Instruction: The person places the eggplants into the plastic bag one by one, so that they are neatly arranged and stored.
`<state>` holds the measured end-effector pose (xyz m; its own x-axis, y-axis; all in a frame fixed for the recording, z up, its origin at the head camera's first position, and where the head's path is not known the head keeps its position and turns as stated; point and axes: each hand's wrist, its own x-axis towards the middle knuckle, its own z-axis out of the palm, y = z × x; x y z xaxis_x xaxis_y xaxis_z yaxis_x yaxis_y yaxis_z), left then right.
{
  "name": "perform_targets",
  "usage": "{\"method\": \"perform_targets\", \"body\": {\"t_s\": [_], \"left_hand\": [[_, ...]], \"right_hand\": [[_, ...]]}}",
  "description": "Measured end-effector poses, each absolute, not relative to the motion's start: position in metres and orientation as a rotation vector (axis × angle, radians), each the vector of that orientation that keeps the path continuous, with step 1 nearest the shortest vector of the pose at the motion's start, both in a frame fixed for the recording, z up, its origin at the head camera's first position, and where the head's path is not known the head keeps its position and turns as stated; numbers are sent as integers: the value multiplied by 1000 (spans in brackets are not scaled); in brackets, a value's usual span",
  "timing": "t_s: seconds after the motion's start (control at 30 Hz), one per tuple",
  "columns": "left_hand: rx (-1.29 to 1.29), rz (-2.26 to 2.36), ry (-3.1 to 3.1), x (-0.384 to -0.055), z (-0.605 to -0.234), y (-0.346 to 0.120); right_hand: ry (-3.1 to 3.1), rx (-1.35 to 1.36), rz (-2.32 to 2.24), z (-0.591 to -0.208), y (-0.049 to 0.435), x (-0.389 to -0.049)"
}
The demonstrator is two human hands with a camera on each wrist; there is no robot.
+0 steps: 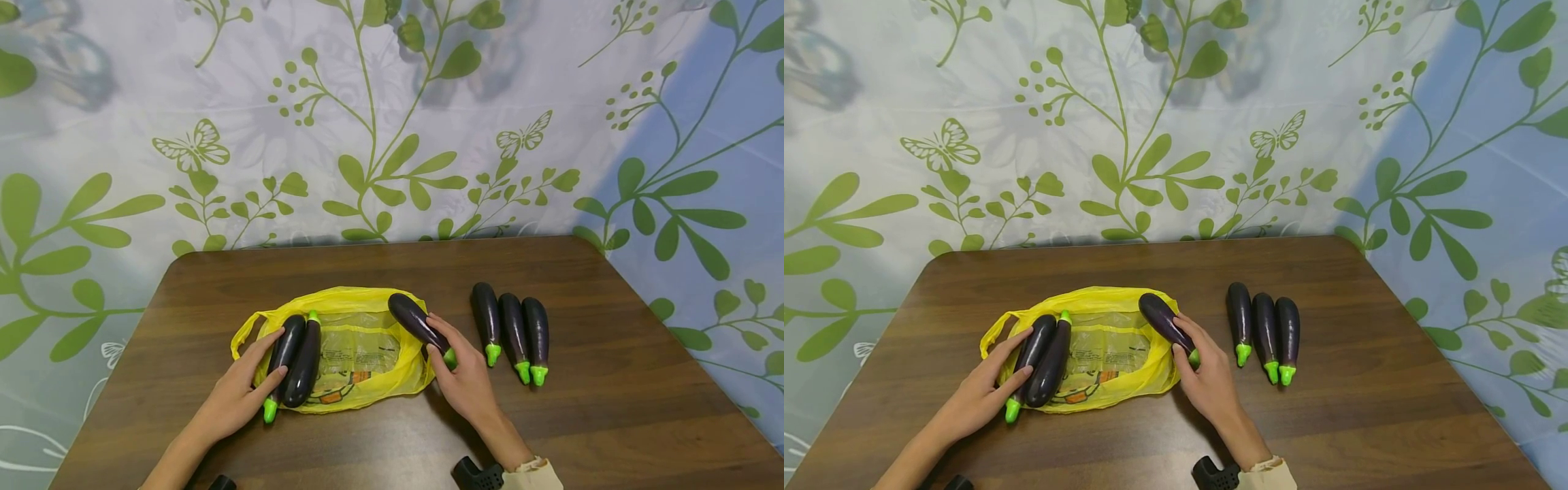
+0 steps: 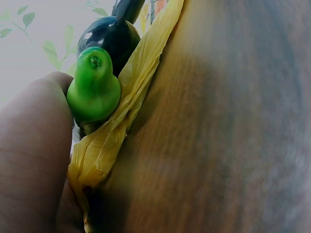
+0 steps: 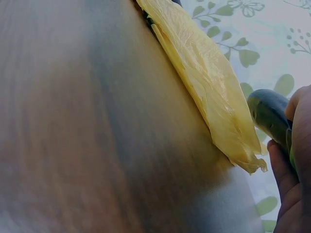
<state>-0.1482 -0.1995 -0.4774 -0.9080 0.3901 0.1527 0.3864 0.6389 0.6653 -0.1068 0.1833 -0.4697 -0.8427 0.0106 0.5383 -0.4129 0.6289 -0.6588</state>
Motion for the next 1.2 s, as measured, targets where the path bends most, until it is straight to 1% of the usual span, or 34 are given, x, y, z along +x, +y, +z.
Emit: {"method": "perform_targets", "body": {"t_s": [1.2], "left_hand": [[674, 1153, 2837, -148, -477, -200]], "right_hand": [[-2394, 309, 1140, -468, 179, -104]]}}
